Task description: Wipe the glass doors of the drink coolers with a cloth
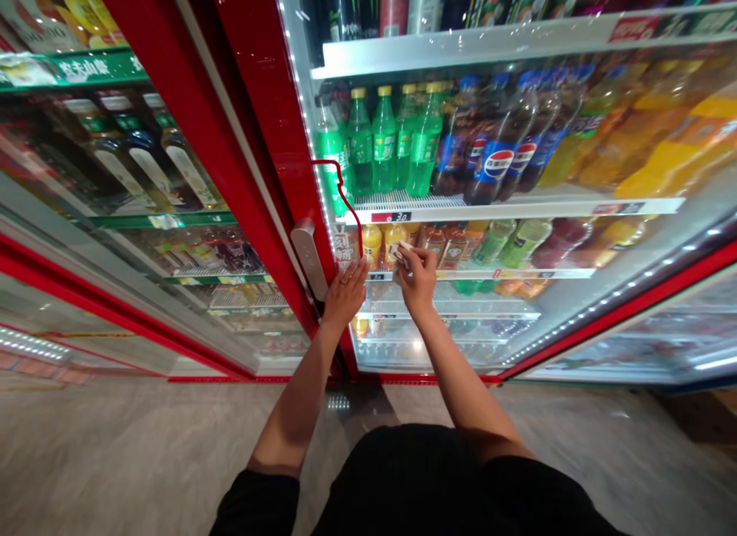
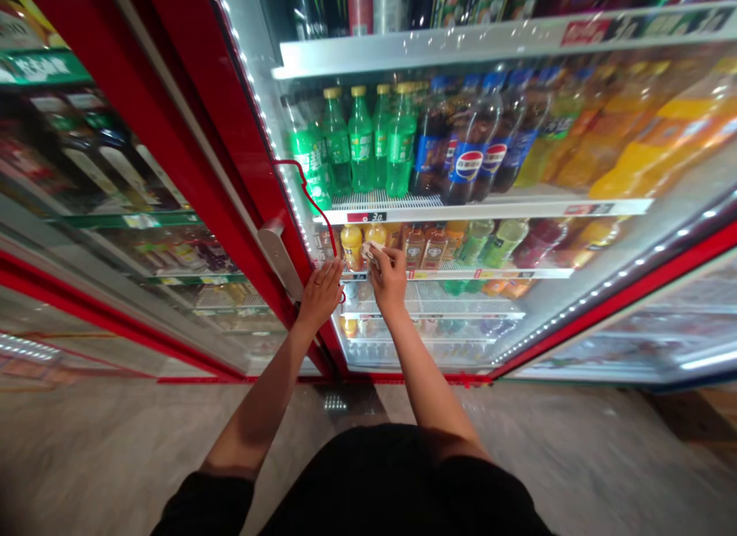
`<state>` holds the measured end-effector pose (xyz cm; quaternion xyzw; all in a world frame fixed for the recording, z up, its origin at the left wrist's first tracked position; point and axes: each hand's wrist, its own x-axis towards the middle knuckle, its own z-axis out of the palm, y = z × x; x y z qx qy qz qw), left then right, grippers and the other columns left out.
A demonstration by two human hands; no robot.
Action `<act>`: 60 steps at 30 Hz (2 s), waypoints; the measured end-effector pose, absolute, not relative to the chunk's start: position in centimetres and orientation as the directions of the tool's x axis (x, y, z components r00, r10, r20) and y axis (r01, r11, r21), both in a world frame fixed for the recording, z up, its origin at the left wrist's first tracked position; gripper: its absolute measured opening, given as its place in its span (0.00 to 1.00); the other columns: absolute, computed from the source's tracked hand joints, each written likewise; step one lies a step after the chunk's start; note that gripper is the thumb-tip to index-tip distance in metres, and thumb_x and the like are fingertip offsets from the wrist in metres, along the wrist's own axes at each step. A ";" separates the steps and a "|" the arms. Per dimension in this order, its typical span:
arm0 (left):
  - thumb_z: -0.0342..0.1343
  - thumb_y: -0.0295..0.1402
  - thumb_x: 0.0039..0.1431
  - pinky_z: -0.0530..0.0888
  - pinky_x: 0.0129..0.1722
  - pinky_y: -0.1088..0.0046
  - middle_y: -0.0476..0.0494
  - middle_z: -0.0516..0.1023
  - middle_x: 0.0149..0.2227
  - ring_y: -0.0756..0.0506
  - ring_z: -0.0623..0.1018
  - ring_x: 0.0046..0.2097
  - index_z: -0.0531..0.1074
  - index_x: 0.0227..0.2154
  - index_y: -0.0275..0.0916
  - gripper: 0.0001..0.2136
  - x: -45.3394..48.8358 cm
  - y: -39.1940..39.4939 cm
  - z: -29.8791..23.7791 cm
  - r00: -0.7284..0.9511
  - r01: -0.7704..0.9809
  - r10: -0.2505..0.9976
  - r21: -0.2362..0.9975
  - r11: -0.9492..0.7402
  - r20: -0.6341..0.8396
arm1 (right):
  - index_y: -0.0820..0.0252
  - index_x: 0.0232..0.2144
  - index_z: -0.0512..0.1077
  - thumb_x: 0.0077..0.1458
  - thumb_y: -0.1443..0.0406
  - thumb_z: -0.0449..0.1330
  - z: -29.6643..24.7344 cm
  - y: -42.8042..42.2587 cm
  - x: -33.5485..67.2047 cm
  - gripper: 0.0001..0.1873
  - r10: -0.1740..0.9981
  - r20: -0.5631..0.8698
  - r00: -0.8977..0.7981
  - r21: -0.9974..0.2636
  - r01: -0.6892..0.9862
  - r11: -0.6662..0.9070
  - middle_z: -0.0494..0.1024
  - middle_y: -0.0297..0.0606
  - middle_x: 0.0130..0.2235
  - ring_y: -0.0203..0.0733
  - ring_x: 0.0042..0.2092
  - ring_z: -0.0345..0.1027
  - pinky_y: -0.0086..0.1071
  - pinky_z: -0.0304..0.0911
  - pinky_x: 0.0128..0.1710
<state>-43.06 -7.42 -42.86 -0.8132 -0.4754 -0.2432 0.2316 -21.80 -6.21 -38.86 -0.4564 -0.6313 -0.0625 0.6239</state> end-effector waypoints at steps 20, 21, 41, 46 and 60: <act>0.49 0.28 0.75 0.63 0.75 0.58 0.35 0.69 0.72 0.40 0.71 0.73 0.55 0.77 0.42 0.31 -49.1 -6.4 -43.6 0.318 0.927 0.705 -0.050 -0.373 0.633 | 0.50 0.51 0.80 0.62 0.70 0.59 -39.6 -6.9 -25.1 0.18 0.465 0.850 0.248 -0.499 0.665 0.556 0.71 0.41 0.46 0.45 0.47 0.72 0.41 0.75 0.48; 0.49 0.29 0.75 0.63 0.75 0.57 0.33 0.70 0.71 0.40 0.71 0.72 0.54 0.77 0.41 0.31 -49.2 -6.3 -44.0 0.294 0.933 0.703 -0.035 -0.358 0.647 | 0.52 0.51 0.80 0.62 0.70 0.60 -39.5 -6.9 -25.1 0.18 0.448 0.853 0.266 -0.499 0.665 0.555 0.70 0.41 0.46 0.46 0.47 0.72 0.42 0.75 0.48; 0.47 0.31 0.76 0.63 0.75 0.57 0.29 0.69 0.72 0.38 0.68 0.74 0.61 0.75 0.35 0.27 -49.0 -6.4 -44.6 0.247 0.938 0.715 0.023 -0.346 0.654 | 0.50 0.55 0.78 0.64 0.70 0.59 -37.9 -5.3 -30.0 0.21 0.506 0.845 0.172 -0.483 0.650 0.586 0.72 0.43 0.50 0.47 0.52 0.72 0.44 0.74 0.54; 0.46 0.30 0.77 0.62 0.76 0.57 0.30 0.67 0.73 0.38 0.66 0.75 0.58 0.76 0.35 0.28 -49.1 -6.6 -44.2 0.273 0.923 0.720 0.038 -0.384 0.638 | 0.46 0.57 0.78 0.65 0.68 0.59 -38.5 -5.5 -31.4 0.21 0.557 0.828 0.055 -0.448 0.663 0.600 0.75 0.41 0.51 0.45 0.53 0.73 0.41 0.74 0.54; 0.50 0.35 0.77 0.71 0.69 0.63 0.31 0.75 0.68 0.41 0.74 0.71 0.69 0.70 0.38 0.23 -50.9 -6.5 -45.6 0.379 0.904 0.680 -0.092 -0.418 0.627 | 0.44 0.55 0.80 0.68 0.65 0.58 -39.5 -5.1 -33.8 0.18 0.574 0.818 0.048 -0.480 0.608 0.633 0.77 0.43 0.54 0.49 0.56 0.74 0.45 0.73 0.57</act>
